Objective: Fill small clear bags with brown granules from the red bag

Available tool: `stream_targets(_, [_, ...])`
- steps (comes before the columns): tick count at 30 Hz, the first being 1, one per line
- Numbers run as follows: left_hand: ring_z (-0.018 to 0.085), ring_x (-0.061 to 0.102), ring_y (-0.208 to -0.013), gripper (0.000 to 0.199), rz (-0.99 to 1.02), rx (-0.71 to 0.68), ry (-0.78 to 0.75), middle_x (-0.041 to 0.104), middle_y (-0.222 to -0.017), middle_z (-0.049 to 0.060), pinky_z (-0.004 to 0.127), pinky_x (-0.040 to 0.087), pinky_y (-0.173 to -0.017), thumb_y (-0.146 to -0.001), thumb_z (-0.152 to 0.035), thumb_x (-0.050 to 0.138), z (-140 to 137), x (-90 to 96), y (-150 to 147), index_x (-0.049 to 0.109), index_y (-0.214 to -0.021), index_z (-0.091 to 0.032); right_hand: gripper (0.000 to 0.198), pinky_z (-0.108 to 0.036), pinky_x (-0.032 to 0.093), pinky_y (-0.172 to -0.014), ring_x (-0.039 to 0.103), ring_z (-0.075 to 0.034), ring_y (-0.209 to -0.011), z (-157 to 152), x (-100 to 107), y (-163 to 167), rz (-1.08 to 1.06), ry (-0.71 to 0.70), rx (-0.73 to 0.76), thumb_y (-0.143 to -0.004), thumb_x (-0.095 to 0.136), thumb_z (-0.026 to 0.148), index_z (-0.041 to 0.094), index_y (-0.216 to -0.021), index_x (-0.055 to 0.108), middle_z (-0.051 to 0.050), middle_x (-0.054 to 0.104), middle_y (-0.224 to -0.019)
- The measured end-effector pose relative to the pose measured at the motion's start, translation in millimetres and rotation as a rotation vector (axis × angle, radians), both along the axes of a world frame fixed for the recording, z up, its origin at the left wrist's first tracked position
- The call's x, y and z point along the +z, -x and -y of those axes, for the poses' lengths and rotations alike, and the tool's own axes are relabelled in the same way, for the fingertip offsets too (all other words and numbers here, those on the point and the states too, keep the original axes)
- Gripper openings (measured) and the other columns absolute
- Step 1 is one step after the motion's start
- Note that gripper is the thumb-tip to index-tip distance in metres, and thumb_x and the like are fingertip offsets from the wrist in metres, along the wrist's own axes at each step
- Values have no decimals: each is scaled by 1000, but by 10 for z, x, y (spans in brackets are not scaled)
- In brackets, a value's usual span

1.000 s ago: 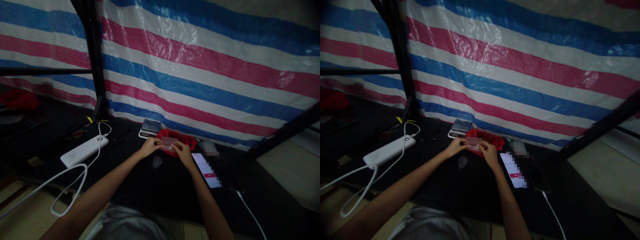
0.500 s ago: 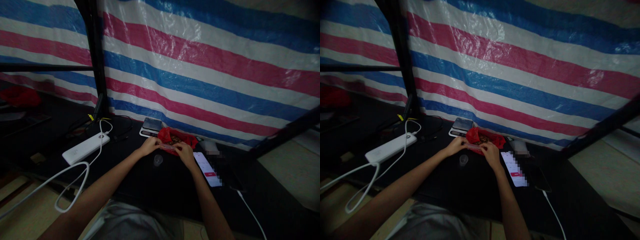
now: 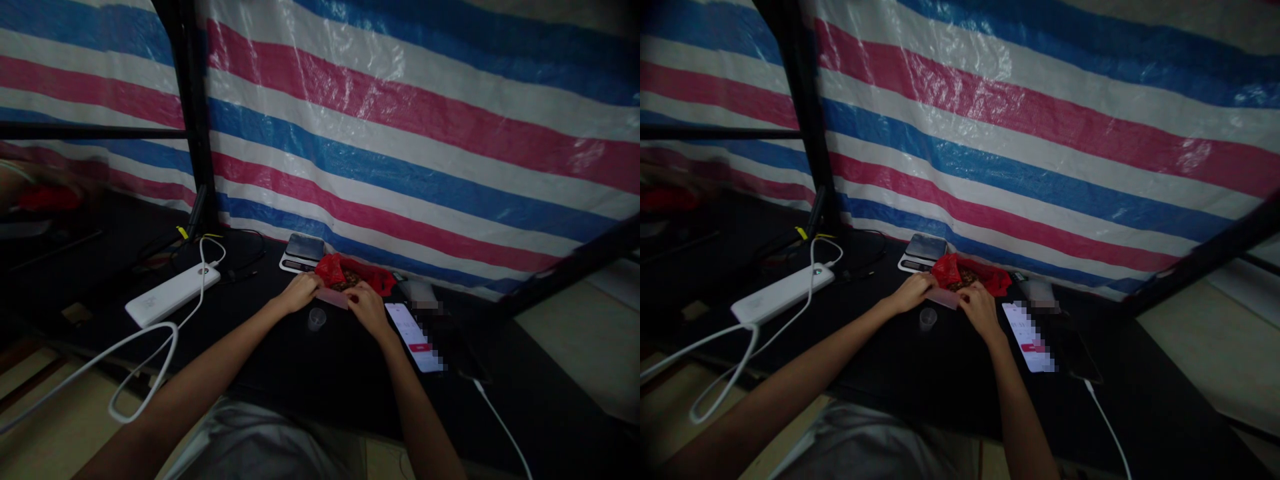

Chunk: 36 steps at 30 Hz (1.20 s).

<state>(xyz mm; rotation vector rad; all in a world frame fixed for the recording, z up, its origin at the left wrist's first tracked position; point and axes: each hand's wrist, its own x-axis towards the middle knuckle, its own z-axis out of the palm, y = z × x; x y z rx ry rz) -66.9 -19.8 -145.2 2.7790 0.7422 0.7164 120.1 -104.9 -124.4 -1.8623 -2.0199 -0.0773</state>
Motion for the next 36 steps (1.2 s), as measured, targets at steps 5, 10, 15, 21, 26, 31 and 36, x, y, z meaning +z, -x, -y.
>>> stream_targets(5, [16,51,-86,10,-29,3,-39,59,-86,3,26,37,-75,-81,-18,47,3,0,2,56,-84,-16,17,-24,36,-69,51,-14,-79,-8,-8,24,-17,-8,64,-79,47,20,22,-82,63,-2,57,-80])
stream_targets(10, [17,49,-87,9,-43,14,-67,59,-85,3,27,37,-74,-81,-17,47,22,30,7,55,-83,-16,16,-28,33,-73,50,-16,-82,-5,-23,57,29,-43,67,-80,46,20,22,-81,61,-2,59,-81])
stream_targets(15, [17,48,-87,10,-35,-2,-87,57,-85,4,27,37,-75,-81,-14,44,63,102,0,53,-84,-16,16,-28,33,-70,50,-17,-82,13,-18,83,51,-80,98,-83,41,18,20,-84,57,-3,59,-81])
stream_targets(21, [15,49,-83,12,50,-59,-32,55,-85,3,26,37,-77,-84,-20,41,95,128,9,51,-85,-15,14,-27,36,-69,50,-17,-80,39,15,92,17,-122,115,-84,43,25,21,-84,56,-3,59,-81])
stream_targets(26, [15,50,-84,13,73,-113,20,56,-86,3,25,37,-78,-84,-21,41,103,94,-5,52,-85,-15,12,-28,36,-72,48,-17,-83,40,4,127,4,-114,168,-84,44,23,20,-84,55,-2,59,-83])
stream_targets(31, [15,50,-85,14,28,-115,12,56,-86,4,26,37,-78,-84,-20,40,100,66,-25,53,-85,-15,13,-28,36,-73,48,-16,-83,33,-20,151,25,-88,187,-85,42,22,21,-81,55,-1,58,-83])
stream_targets(36, [15,49,-84,14,-1,-117,-20,55,-85,4,26,38,-77,-85,-21,39,121,69,-35,52,-84,-15,13,-29,36,-74,47,-17,-85,33,-37,168,45,-77,177,-85,42,21,20,-81,55,-2,57,-85])
